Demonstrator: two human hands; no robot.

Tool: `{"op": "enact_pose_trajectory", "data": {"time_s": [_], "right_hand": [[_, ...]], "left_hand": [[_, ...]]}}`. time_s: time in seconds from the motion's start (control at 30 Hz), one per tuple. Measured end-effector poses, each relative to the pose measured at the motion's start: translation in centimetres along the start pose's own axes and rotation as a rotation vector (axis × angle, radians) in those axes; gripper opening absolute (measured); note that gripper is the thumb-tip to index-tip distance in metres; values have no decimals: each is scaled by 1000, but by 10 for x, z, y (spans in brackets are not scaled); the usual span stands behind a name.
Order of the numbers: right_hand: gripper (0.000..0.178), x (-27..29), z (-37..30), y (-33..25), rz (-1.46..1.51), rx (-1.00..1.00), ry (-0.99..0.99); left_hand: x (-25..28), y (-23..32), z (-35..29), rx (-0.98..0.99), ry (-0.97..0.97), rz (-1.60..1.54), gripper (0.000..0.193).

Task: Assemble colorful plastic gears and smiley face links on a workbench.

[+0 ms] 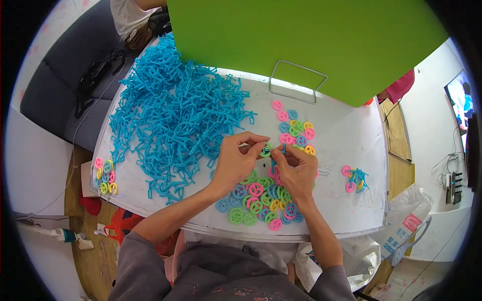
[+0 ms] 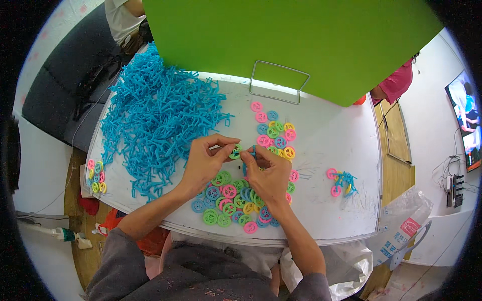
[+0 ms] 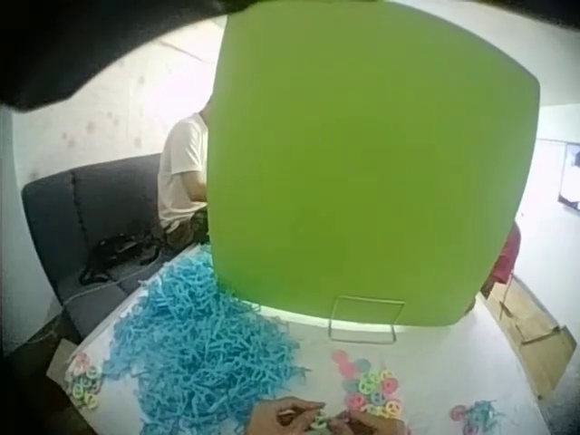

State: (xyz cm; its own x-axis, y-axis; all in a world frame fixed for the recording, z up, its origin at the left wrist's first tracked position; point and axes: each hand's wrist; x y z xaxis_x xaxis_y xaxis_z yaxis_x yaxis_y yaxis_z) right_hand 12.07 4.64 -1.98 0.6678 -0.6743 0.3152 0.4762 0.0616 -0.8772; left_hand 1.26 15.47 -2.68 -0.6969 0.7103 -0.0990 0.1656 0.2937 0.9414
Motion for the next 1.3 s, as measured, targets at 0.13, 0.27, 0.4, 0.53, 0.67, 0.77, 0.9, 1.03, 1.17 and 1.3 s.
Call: {"op": "enact_pose_trajectory", "data": {"time_s": [0.13,0.27,0.4,0.53,0.67,0.77,0.9,1.03,1.17,1.3], "right_hand": [[15,-1,1,0,24,-67,-8],[15,-2,0,2,90,-87,17],[17,-1,0,0,130,-150,27],[19,-2,2,-3,155,-160,33],[17,0,3,-4,191,-172,13],[16,-2,2,-7,175,-144,83],[11,-3,-2,3,33,6,28],[13,-2,-3,3,-138,312,4],[17,1,-5,4,-150,376,14],[20,7,-1,11,-25,414,-38]], "left_hand": [[-2,-3,0,29,-18,-100,16],[-3,-6,0,22,-2,-123,16],[-3,-3,-1,10,5,-72,16],[-4,-4,-3,18,-1,-117,16],[-4,-8,-1,55,-65,-236,17],[-2,-5,0,119,-68,-255,18],[5,6,1,182,-59,-183,17],[10,2,5,119,-66,-76,16],[10,0,8,59,-67,-7,15],[9,0,6,89,-140,-121,15]]}}
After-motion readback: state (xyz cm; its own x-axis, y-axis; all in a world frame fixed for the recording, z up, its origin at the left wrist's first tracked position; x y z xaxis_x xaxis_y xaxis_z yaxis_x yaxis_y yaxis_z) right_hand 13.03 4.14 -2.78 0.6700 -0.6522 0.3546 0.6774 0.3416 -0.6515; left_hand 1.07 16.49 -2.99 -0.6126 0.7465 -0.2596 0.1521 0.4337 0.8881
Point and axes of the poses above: each hand's wrist, its own z-axis towards the middle knuckle, its own x-axis out of the back of the hand, y = z × x, and after that the axes turned 15 degrees about x, right-handed
